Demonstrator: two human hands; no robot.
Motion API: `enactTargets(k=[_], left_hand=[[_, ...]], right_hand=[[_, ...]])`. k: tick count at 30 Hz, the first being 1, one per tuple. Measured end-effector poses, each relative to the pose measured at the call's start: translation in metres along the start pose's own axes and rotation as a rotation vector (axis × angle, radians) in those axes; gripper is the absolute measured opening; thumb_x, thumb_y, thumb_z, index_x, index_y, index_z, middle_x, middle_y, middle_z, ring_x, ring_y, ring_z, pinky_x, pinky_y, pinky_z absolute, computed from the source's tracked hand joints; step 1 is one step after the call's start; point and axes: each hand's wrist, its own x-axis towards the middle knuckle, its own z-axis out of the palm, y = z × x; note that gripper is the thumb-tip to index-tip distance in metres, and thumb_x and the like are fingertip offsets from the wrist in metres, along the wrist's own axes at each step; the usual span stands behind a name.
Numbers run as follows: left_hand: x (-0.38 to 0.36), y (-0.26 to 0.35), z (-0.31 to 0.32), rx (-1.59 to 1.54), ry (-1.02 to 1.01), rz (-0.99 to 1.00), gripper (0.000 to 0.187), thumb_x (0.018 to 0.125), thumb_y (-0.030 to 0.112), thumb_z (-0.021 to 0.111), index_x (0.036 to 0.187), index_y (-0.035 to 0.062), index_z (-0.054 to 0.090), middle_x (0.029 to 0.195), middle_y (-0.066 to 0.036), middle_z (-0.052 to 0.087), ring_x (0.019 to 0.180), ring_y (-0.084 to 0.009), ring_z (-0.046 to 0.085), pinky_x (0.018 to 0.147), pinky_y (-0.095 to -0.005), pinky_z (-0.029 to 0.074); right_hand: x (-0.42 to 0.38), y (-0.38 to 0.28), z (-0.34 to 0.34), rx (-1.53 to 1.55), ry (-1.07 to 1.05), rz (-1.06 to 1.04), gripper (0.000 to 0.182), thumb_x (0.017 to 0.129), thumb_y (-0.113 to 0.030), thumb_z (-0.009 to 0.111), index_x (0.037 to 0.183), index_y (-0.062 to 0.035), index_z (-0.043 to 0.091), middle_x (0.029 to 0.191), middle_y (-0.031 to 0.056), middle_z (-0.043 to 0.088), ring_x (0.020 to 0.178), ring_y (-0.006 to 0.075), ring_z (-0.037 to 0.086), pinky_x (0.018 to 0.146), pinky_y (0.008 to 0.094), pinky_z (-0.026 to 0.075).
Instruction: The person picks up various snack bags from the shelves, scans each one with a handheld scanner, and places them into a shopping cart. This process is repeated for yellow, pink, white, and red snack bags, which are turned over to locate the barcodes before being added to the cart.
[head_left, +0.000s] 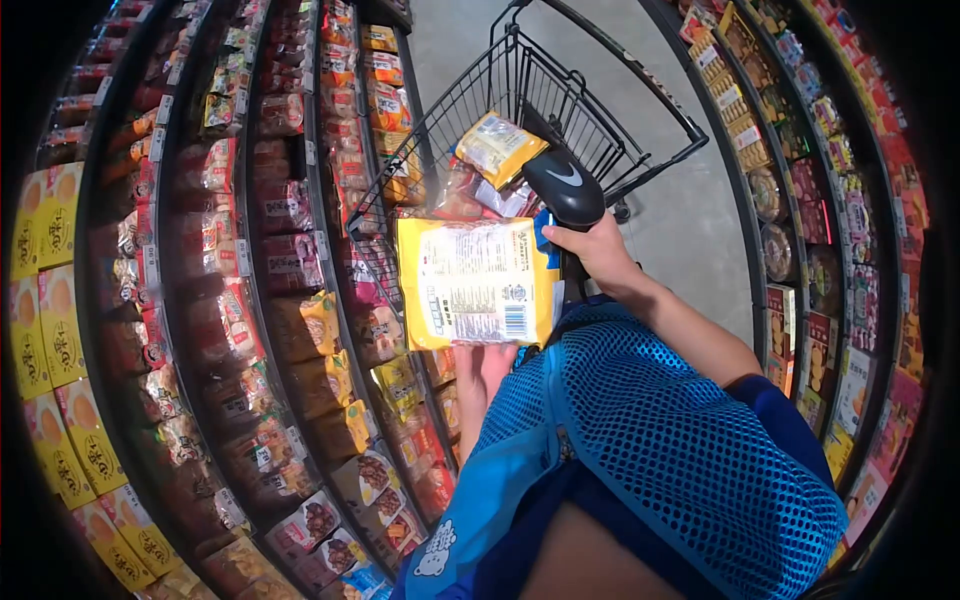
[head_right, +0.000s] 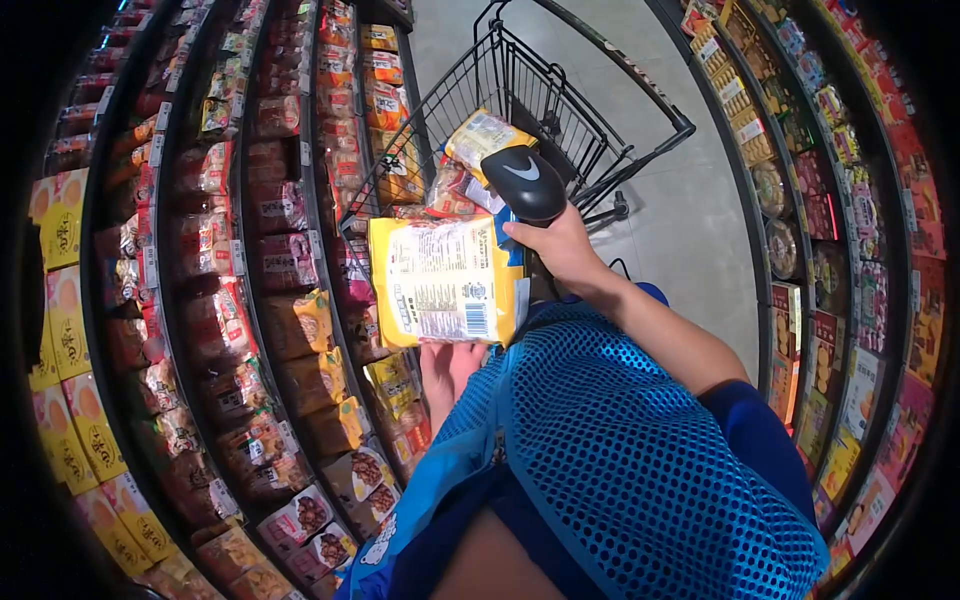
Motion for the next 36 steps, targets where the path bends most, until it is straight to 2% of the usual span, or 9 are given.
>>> enactTargets(k=[8,14,19,23,28,30,32,35,36], left_hand=[[0.075,0.002,0.007,0.247,0.195,0.237,0.055,0.099,0.032,0.052,0.145,0.0066,0.036,0.145,-0.011,0.046,0.13,-0.0268,0.047,0.11,-0.0443,0.037],[0.113,0.034,0.038,0.419,0.165,0.49,0.053,0.096,0.015,0.057,0.142,0.0036,0.034,0.135,-0.013,0.052,0.122,-0.0254,0.052,0.104,-0.0419,0.043],[0.139,0.055,0.048,0.55,0.122,0.606,0.042,0.094,0.009,0.06,0.132,0.0021,0.042,0.127,-0.013,0.057,0.111,-0.0217,0.059,0.094,-0.0369,0.05],[0.152,0.057,0.044,0.559,0.127,0.626,0.039,0.093,0.007,0.06,0.128,0.0015,0.044,0.125,-0.012,0.058,0.109,-0.0211,0.06,0.092,-0.0361,0.051],[0.169,0.054,0.027,0.552,0.096,0.611,0.04,0.092,0.004,0.061,0.129,0.0006,0.044,0.125,-0.013,0.057,0.11,-0.0211,0.059,0.094,-0.036,0.051],[0.17,0.05,0.027,0.551,0.1,0.607,0.042,0.092,0.004,0.062,0.129,0.0009,0.043,0.126,-0.013,0.057,0.111,-0.0219,0.059,0.094,-0.0368,0.051],[0.17,0.048,0.024,0.552,0.116,0.596,0.042,0.091,0.004,0.062,0.129,0.001,0.043,0.126,-0.013,0.057,0.111,-0.0224,0.059,0.095,-0.0374,0.05],[0.169,0.048,0.022,0.549,0.088,0.592,0.044,0.092,0.003,0.061,0.131,0.0009,0.042,0.126,-0.013,0.057,0.112,-0.023,0.059,0.096,-0.0384,0.05],[0.167,0.048,0.022,0.548,0.089,0.589,0.044,0.092,0.003,0.061,0.131,0.0009,0.042,0.126,-0.013,0.057,0.112,-0.0229,0.059,0.096,-0.0385,0.05]], right_hand=[[0.004,0.0,-0.021,-0.187,0.007,-0.057,0.043,0.079,0.004,0.073,0.119,-0.0003,0.057,0.11,0.0046,0.065,0.1,0.0114,0.06,0.088,0.0273,0.049],[-0.002,-0.005,-0.088,-0.632,0.129,-0.217,0.036,0.073,-0.002,0.07,0.108,0.0023,0.061,0.095,0.01,0.07,0.087,0.0148,0.065,0.081,0.0305,0.051],[-0.025,-0.002,-0.159,-0.916,0.344,0.008,0.04,0.067,-0.008,0.067,0.106,0.0019,0.062,0.088,0.0185,0.069,0.083,0.0293,0.068,0.078,0.0357,0.051],[-0.036,0.021,-0.185,-1.075,0.256,0.216,0.037,0.067,-0.009,0.066,0.102,0.0011,0.064,0.084,0.0197,0.068,0.083,0.0323,0.069,0.077,0.0388,0.052],[-0.029,0.041,-0.132,-0.955,-0.09,0.344,0.037,0.066,-0.011,0.07,0.101,-0.0009,0.064,0.078,0.0125,0.069,0.069,0.0219,0.068,0.066,0.0345,0.053],[-0.021,0.051,-0.108,-0.595,-0.216,0.322,0.037,0.067,-0.01,0.07,0.102,-0.0021,0.064,0.077,0.0092,0.068,0.064,0.0169,0.064,0.064,0.0329,0.052],[-0.018,0.023,-0.057,-0.71,-0.256,0.246,0.039,0.068,-0.008,0.069,0.106,-0.0016,0.063,0.08,0.0084,0.068,0.065,0.0156,0.063,0.065,0.0325,0.052],[-0.013,-0.019,-0.01,-0.608,-0.387,0.388,0.042,0.07,-0.006,0.068,0.112,-0.001,0.061,0.088,0.0111,0.069,0.078,0.0184,0.066,0.074,0.033,0.052],[-0.013,-0.025,-0.001,-0.625,-0.388,0.262,0.041,0.071,-0.005,0.069,0.11,-0.0001,0.061,0.087,0.01,0.068,0.077,0.0167,0.065,0.072,0.0318,0.052]])
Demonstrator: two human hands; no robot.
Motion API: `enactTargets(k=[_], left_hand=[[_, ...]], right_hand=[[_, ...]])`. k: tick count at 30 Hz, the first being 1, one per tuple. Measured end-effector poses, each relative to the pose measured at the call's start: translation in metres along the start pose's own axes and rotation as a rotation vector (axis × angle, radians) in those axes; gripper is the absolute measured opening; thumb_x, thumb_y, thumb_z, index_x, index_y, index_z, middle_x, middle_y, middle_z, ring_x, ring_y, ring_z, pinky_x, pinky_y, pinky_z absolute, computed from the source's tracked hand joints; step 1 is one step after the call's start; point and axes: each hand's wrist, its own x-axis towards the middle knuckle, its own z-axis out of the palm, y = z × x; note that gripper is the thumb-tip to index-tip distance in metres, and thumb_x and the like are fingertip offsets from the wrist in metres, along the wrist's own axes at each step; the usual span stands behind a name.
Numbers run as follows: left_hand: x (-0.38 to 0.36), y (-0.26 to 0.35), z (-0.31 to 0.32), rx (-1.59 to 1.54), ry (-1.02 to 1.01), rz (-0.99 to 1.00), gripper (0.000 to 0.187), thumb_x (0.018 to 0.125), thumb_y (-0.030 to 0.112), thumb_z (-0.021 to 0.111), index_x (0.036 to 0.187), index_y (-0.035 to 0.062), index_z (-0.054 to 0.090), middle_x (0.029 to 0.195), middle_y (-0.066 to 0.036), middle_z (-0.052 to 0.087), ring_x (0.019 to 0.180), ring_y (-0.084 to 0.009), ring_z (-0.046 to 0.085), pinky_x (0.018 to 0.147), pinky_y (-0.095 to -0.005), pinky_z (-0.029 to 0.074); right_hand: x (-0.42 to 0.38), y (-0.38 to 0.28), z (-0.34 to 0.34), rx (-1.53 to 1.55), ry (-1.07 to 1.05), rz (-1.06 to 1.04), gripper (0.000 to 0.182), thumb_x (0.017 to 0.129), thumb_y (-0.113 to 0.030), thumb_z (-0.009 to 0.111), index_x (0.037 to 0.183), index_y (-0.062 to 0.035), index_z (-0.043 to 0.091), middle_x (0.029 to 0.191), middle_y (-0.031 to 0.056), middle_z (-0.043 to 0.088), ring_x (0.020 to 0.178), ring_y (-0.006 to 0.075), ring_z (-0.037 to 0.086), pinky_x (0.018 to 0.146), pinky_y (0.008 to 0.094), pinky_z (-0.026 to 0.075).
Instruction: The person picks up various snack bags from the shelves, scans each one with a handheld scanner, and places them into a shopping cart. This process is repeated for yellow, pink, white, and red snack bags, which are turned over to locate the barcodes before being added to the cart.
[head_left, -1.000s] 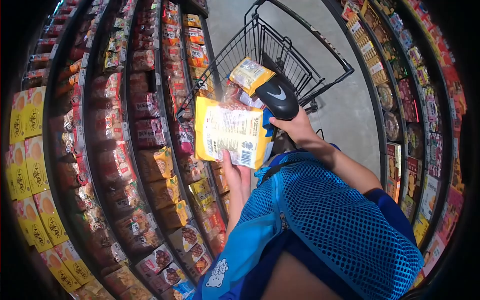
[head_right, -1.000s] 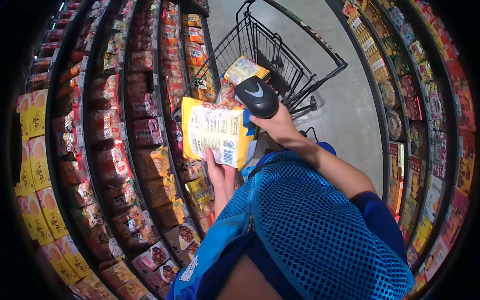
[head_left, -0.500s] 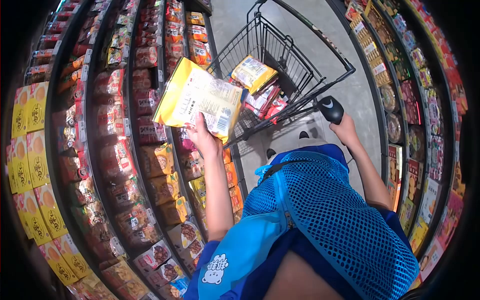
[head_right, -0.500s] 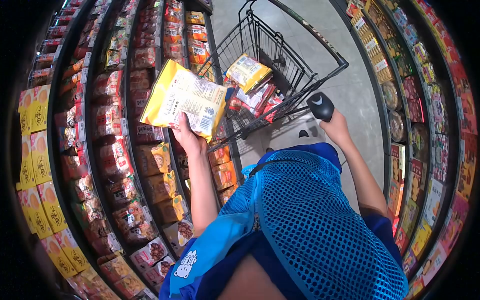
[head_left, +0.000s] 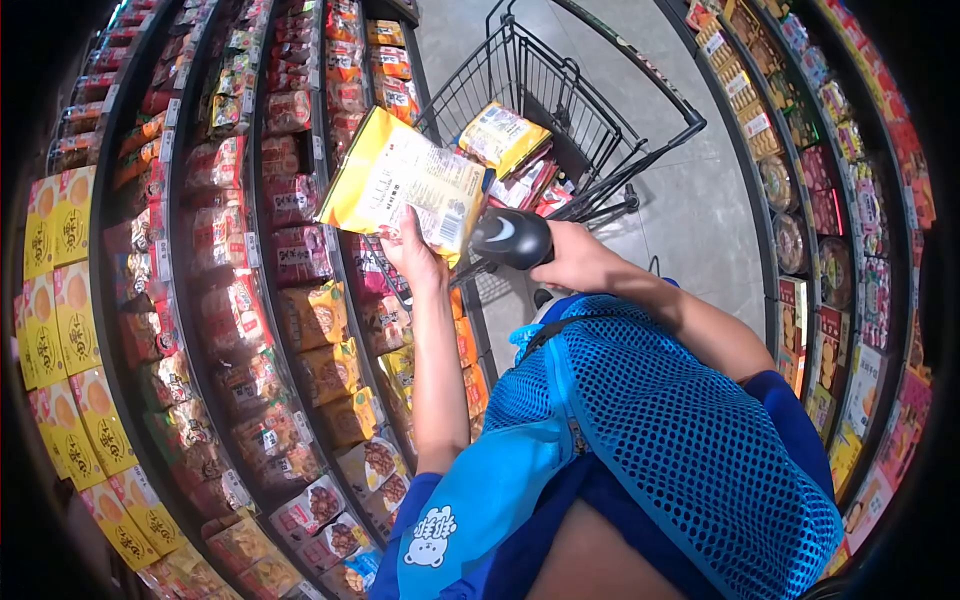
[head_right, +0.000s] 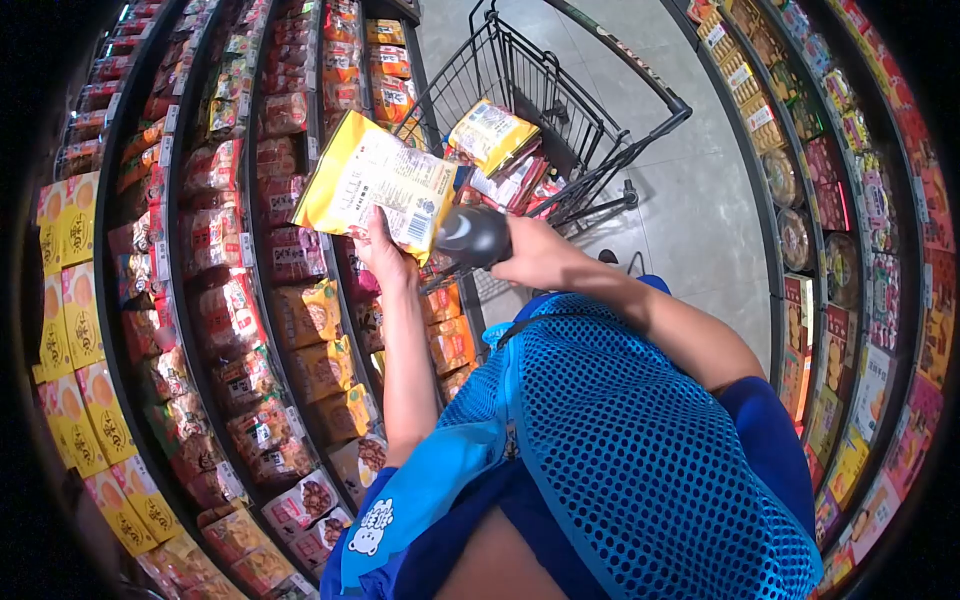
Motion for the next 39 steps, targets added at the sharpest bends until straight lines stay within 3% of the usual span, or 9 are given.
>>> enactTargets(k=[2,6,18,24,26,28,30,34,39], left_hand=[[0.003,-0.002,-0.008,0.013,-0.016,-0.009,0.044,0.093,0.004,0.06,0.133,0.0017,0.042,0.127,-0.013,0.056,0.113,-0.0231,0.059,0.095,-0.0385,0.05],[0.001,-0.005,-0.014,-0.014,-0.023,-0.099,0.042,0.096,0.009,0.057,0.134,0.0042,0.042,0.127,-0.012,0.056,0.112,-0.023,0.059,0.094,-0.0387,0.052],[0.003,-0.114,-0.085,-0.081,0.201,-0.657,0.048,0.097,0.03,0.056,0.139,0.0107,0.043,0.133,-0.007,0.056,0.121,-0.026,0.056,0.101,-0.0462,0.047],[0.11,-0.149,-0.044,-0.058,-0.131,-0.731,0.054,0.094,0.051,0.054,0.127,0.0088,0.053,0.124,-0.008,0.062,0.116,-0.0247,0.059,0.092,-0.0458,0.052],[0.125,-0.146,-0.025,0.376,0.19,-0.829,0.063,0.089,0.063,0.053,0.116,0.0062,0.059,0.106,-0.009,0.066,0.095,-0.0241,0.066,0.077,-0.0405,0.056],[0.14,-0.199,-0.055,0.521,0.208,-0.581,0.06,0.086,0.052,0.065,0.112,-0.0016,0.057,0.09,-0.009,0.064,0.058,-0.023,0.061,0.053,-0.0325,0.052],[0.089,-0.201,-0.047,0.832,-0.021,-0.285,0.057,0.086,0.038,0.068,0.119,-0.0048,0.051,0.108,-0.016,0.062,0.085,-0.0287,0.063,0.074,-0.0385,0.052],[-0.038,-0.193,-0.06,1.303,-0.412,0.271,0.059,0.085,0.019,0.068,0.132,-0.0058,0.041,0.135,-0.029,0.045,0.132,-0.041,0.039,0.109,-0.0489,0.031],[-0.169,-0.16,-0.115,1.224,-0.497,0.101,0.06,0.08,0.023,0.07,0.129,-0.0012,0.047,0.135,-0.027,0.046,0.128,-0.0436,0.041,0.106,-0.0486,0.036]], right_hand=[[-0.002,-0.013,0.006,-0.071,0.083,-0.223,0.037,0.071,-0.003,0.07,0.107,0.0016,0.06,0.085,0.0079,0.067,0.076,0.0133,0.062,0.069,0.0295,0.051],[-0.002,-0.006,0.005,0.0,0.053,-0.146,0.043,0.07,-0.006,0.068,0.112,0.0,0.061,0.1,0.0154,0.069,0.093,0.0206,0.066,0.084,0.0332,0.05],[-0.08,0.101,-0.057,0.117,0.605,0.229,0.021,0.074,0.004,0.062,0.094,0.0016,0.058,0.068,0.0067,0.061,0.057,0.0118,0.059,0.053,0.0285,0.048],[-0.099,0.105,-0.06,0.251,0.688,0.206,0.015,0.075,0.004,0.061,0.088,0.0004,0.055,0.065,0.0027,0.058,0.053,0.0087,0.055,0.048,0.0252,0.043],[-0.1,0.118,-0.06,0.119,0.685,0.249,0.023,0.072,-0.001,0.064,0.094,0.0028,0.058,0.07,0.0084,0.063,0.059,0.0133,0.06,0.055,0.0289,0.048],[-0.101,0.122,-0.056,-0.052,0.7,0.264,0.029,0.07,-0.004,0.067,0.097,0.0036,0.06,0.075,0.0121,0.066,0.066,0.0173,0.064,0.063,0.0316,0.051],[-0.101,0.118,-0.052,-0.118,0.702,0.272,0.036,0.067,-0.006,0.068,0.101,0.0025,0.062,0.089,0.0171,0.069,0.087,0.0249,0.067,0.081,0.0343,0.05],[-0.092,0.116,-0.052,-0.17,0.699,0.223,0.037,0.068,-0.006,0.067,0.104,0.0018,0.062,0.093,0.0186,0.069,0.09,0.028,0.068,0.084,0.0359,0.05],[-0.055,0.114,-0.058,-0.255,0.569,0.161,0.043,0.067,-0.005,0.067,0.108,0.0031,0.059,0.097,0.021,0.067,0.094,0.0322,0.067,0.085,0.0384,0.05]])
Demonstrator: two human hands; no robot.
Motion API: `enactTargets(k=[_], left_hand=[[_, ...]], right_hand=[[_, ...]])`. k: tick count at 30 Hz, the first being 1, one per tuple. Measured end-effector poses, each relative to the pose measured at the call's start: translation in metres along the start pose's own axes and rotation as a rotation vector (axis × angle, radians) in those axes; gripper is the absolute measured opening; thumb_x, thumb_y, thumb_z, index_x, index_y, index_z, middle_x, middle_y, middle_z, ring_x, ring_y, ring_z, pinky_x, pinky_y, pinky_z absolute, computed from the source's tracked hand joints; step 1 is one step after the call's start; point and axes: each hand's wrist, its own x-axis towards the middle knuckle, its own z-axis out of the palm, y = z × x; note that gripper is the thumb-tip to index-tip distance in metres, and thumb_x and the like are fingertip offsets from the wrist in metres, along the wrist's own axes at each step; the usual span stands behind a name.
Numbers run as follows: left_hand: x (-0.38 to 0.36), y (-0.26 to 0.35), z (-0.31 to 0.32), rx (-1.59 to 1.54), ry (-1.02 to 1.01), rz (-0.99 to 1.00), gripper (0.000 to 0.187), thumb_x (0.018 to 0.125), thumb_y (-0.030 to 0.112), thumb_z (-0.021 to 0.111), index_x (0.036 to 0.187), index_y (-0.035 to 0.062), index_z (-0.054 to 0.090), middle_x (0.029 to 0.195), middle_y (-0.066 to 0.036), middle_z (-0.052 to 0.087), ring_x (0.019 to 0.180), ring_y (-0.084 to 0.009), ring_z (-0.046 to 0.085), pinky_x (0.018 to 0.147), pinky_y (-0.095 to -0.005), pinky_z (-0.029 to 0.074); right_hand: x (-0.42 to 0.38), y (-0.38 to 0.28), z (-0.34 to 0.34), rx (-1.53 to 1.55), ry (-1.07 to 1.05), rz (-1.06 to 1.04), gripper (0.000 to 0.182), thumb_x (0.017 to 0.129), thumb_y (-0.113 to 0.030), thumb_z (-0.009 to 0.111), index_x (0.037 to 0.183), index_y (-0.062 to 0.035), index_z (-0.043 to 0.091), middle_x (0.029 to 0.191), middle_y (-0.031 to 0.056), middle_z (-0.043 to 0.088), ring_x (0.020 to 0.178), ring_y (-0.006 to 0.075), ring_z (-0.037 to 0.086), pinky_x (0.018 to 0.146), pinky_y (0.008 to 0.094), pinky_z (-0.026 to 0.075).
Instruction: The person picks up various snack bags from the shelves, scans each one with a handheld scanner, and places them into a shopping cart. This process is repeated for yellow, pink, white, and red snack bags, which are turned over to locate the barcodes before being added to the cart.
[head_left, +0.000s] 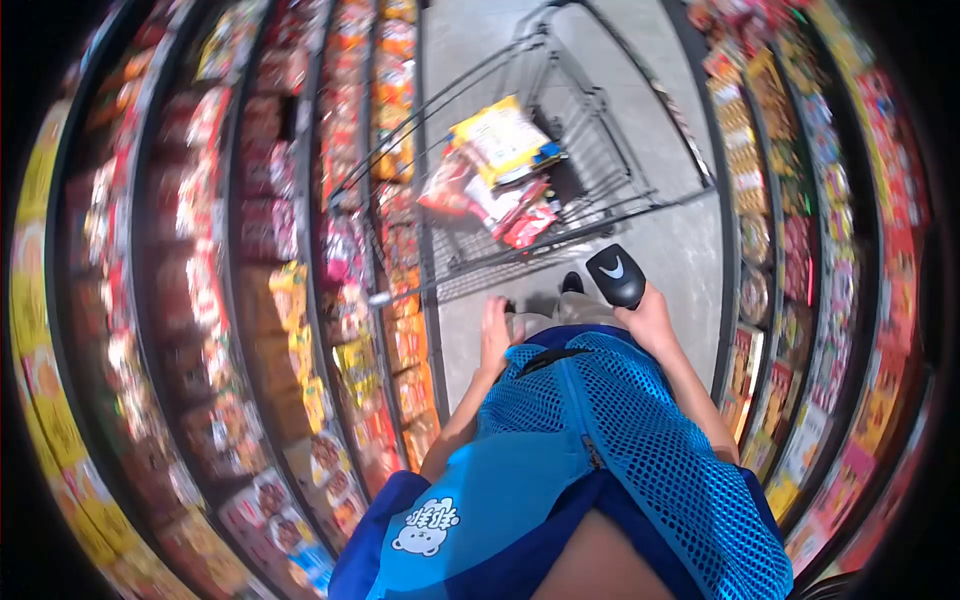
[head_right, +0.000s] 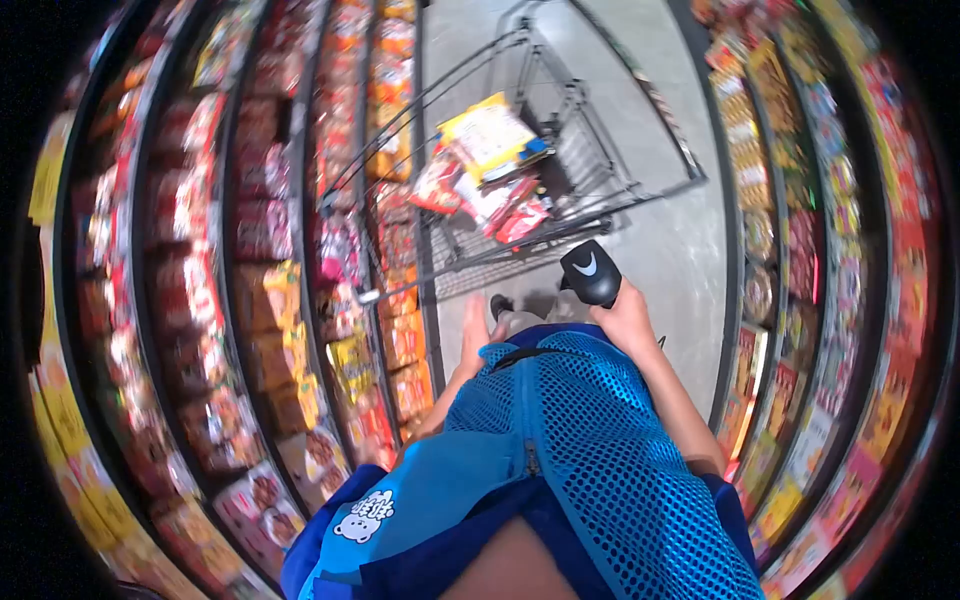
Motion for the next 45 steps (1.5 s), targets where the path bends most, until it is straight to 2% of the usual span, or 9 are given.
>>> enactTargets(k=[5,9,16,25,33,38,40,43,45], left_hand=[[-0.104,-0.063,0.006,-0.057,-0.304,-0.641,0.048,0.084,0.029,0.069,0.119,-0.002,0.056,0.117,-0.027,0.06,0.112,-0.0408,0.057,0.094,-0.0428,0.046],[-0.183,-0.061,-0.014,0.051,-0.075,-0.876,0.042,0.086,0.031,0.067,0.114,0.0,0.06,0.11,-0.024,0.064,0.105,-0.0372,0.062,0.091,-0.0405,0.049],[-0.272,-0.053,-0.019,-0.073,0.046,-1.051,0.046,0.084,0.031,0.064,0.117,-0.0008,0.059,0.116,-0.025,0.063,0.11,-0.0368,0.06,0.096,-0.0421,0.047],[-0.21,-0.135,-0.086,0.099,0.272,-0.5,0.046,0.08,0.025,0.066,0.118,0.0013,0.056,0.121,-0.019,0.059,0.119,-0.0351,0.052,0.101,-0.0443,0.041],[-0.087,-0.114,-0.17,0.201,0.037,-0.326,0.061,0.081,0.026,0.067,0.134,0.0057,0.045,0.147,-0.018,0.036,0.14,-0.0388,0.027,0.111,-0.0586,0.027],[-0.098,-0.122,-0.13,0.356,-0.167,-0.258,0.07,0.082,0.035,0.068,0.141,0.0096,0.04,0.154,-0.017,0.028,0.145,-0.0399,0.018,0.114,-0.0609,0.016],[-0.126,-0.135,-0.109,0.394,-0.18,-0.249,0.068,0.082,0.043,0.068,0.136,0.01,0.046,0.145,-0.018,0.039,0.142,-0.039,0.024,0.114,-0.06,0.015],[-0.153,-0.137,-0.122,0.406,-0.198,-0.239,0.061,0.082,0.055,0.063,0.123,0.0093,0.055,0.13,-0.016,0.051,0.133,-0.0365,0.037,0.115,-0.0576,0.015],[-0.179,-0.139,-0.116,0.425,-0.177,-0.202,0.061,0.083,0.061,0.058,0.115,0.0088,0.059,0.121,-0.015,0.056,0.126,-0.0351,0.042,0.115,-0.0563,0.015]], right_hand=[[0.091,0.019,0.04,-0.144,-0.137,-0.295,0.055,0.065,-0.005,0.068,0.117,0.0055,0.052,0.104,0.0235,0.064,0.101,0.0354,0.063,0.088,0.0395,0.048],[0.123,0.021,0.069,-0.256,-0.244,-0.32,0.034,0.068,-0.006,0.07,0.1,0.0023,0.062,0.089,0.0173,0.067,0.082,0.031,0.065,0.077,0.0373,0.05],[0.132,0.06,0.094,-0.586,-0.225,-0.441,0.038,0.068,-0.012,0.068,0.103,0.0014,0.063,0.088,0.0209,0.069,0.084,0.0316,0.068,0.076,0.0378,0.05],[0.074,0.056,0.131,-0.38,-0.171,-0.376,0.037,0.069,-0.01,0.07,0.104,-0.0009,0.061,0.086,0.0126,0.068,0.08,0.0234,0.065,0.076,0.0361,0.049],[-0.009,0.085,0.177,-0.203,-0.061,-0.456,0.037,0.067,-0.002,0.072,0.102,-0.0008,0.061,0.088,0.0068,0.066,0.08,0.0182,0.062,0.077,0.0323,0.049],[-0.102,0.125,0.193,-0.193,-0.023,-0.419,0.047,0.066,-0.004,0.072,0.11,-0.0007,0.055,0.095,0.0095,0.061,0.084,0.02,0.057,0.08,0.033,0.047],[-0.131,0.144,0.195,-0.206,-0.044,-0.433,0.049,0.065,-0.005,0.071,0.11,-0.0006,0.053,0.101,0.012,0.058,0.089,0.0207,0.056,0.081,0.0338,0.046],[-0.161,0.139,0.195,-0.443,-0.07,-0.587,0.063,0.062,-0.014,0.073,0.12,0.0011,0.054,0.118,0.0203,0.057,0.12,0.04,0.047,0.115,0.0475,0.022],[-0.188,0.15,0.196,-0.454,-0.097,-0.603,0.063,0.061,-0.013,0.073,0.12,-0.001,0.055,0.118,0.0168,0.058,0.119,0.0374,0.049,0.115,0.0479,0.021]])
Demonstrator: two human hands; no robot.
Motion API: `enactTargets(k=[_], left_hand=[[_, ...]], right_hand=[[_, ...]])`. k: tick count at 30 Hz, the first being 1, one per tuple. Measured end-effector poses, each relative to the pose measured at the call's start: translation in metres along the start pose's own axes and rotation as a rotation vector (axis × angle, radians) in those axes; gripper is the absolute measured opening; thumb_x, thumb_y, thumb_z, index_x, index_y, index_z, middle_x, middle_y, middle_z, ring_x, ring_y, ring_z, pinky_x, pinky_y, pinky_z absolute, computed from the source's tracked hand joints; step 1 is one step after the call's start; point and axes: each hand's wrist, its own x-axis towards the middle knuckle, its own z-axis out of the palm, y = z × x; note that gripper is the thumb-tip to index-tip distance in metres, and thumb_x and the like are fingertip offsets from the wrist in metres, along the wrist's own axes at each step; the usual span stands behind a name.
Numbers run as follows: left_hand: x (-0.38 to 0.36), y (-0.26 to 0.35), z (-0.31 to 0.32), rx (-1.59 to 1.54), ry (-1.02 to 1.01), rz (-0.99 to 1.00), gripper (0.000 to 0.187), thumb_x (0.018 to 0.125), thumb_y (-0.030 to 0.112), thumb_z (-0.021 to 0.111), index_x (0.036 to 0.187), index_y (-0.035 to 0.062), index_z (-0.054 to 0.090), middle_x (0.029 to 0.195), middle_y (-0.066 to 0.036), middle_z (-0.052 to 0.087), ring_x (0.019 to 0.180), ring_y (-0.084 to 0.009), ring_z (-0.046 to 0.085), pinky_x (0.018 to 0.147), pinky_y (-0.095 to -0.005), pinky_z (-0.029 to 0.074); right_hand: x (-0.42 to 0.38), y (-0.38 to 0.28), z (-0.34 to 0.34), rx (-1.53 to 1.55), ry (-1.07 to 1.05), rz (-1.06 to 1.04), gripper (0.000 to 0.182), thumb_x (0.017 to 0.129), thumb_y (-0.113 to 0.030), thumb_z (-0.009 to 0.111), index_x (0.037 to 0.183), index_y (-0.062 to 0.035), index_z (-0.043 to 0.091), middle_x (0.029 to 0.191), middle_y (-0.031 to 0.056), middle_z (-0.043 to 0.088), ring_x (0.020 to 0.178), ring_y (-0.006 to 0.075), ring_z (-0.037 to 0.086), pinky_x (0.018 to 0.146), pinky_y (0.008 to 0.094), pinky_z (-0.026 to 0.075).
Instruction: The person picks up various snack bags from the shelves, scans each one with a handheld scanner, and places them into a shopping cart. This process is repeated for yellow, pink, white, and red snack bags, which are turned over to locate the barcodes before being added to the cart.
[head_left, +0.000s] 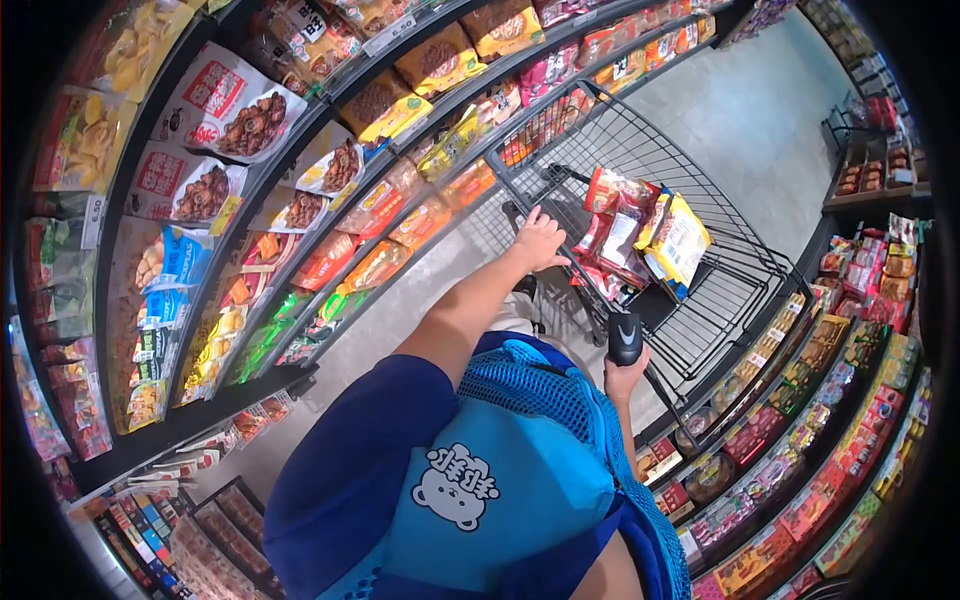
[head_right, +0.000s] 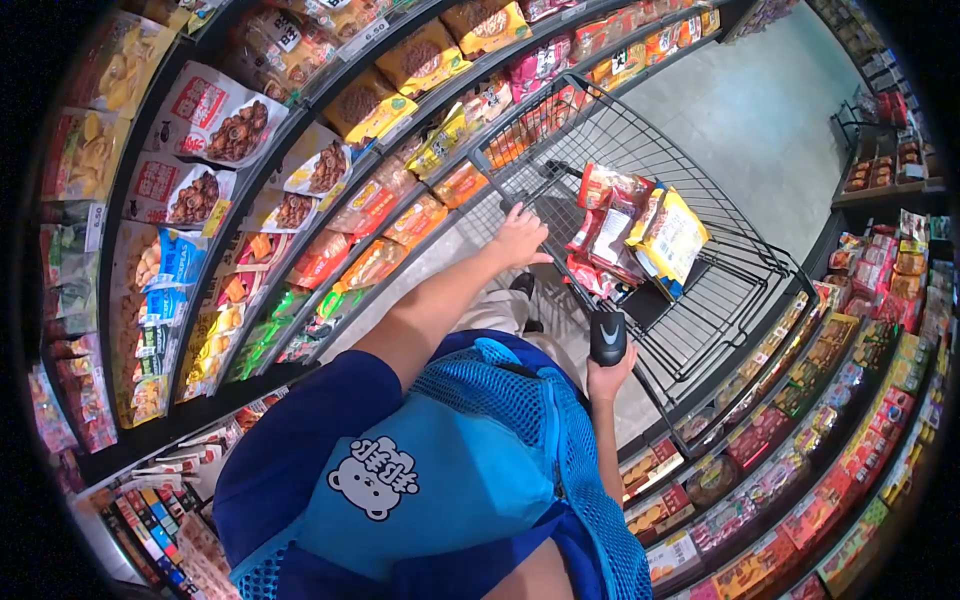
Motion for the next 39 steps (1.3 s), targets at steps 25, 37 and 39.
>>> enactTargets(k=[25,37,39], left_hand=[[-0.242,-0.313,-0.108,-0.739,1.53,-1.152,0.056,0.076,0.012,0.073,0.119,-0.0102,0.044,0.116,-0.029,0.055,0.106,-0.035,0.058,0.095,-0.0401,0.043],[-0.27,-0.307,-0.085,-1.298,1.287,-0.668,0.013,0.092,0.006,0.049,0.1,-0.0042,0.052,0.093,-0.015,0.065,0.087,-0.028,0.071,0.057,-0.0321,0.059],[-0.278,-0.301,-0.085,-1.305,1.335,-0.643,0.014,0.093,0.005,0.047,0.101,-0.0069,0.051,0.097,-0.018,0.065,0.092,-0.0306,0.07,0.065,-0.0338,0.061]], right_hand=[[-0.045,-0.026,-0.009,0.05,0.034,0.001,0.041,0.063,-0.007,0.068,0.102,-0.0007,0.059,0.097,0.0154,0.058,0.098,0.0344,0.054,0.094,0.0401,0.041],[-0.069,-0.046,0.028,0.083,0.249,0.252,0.079,0.061,-0.012,0.07,0.134,0.0051,0.044,0.129,0.0278,0.053,0.123,0.0391,0.051,0.106,0.0382,0.038],[-0.081,-0.065,0.034,0.118,0.271,0.221,0.076,0.062,-0.009,0.071,0.134,-0.0014,0.047,0.126,0.0233,0.056,0.119,0.0364,0.054,0.102,0.0376,0.041]])
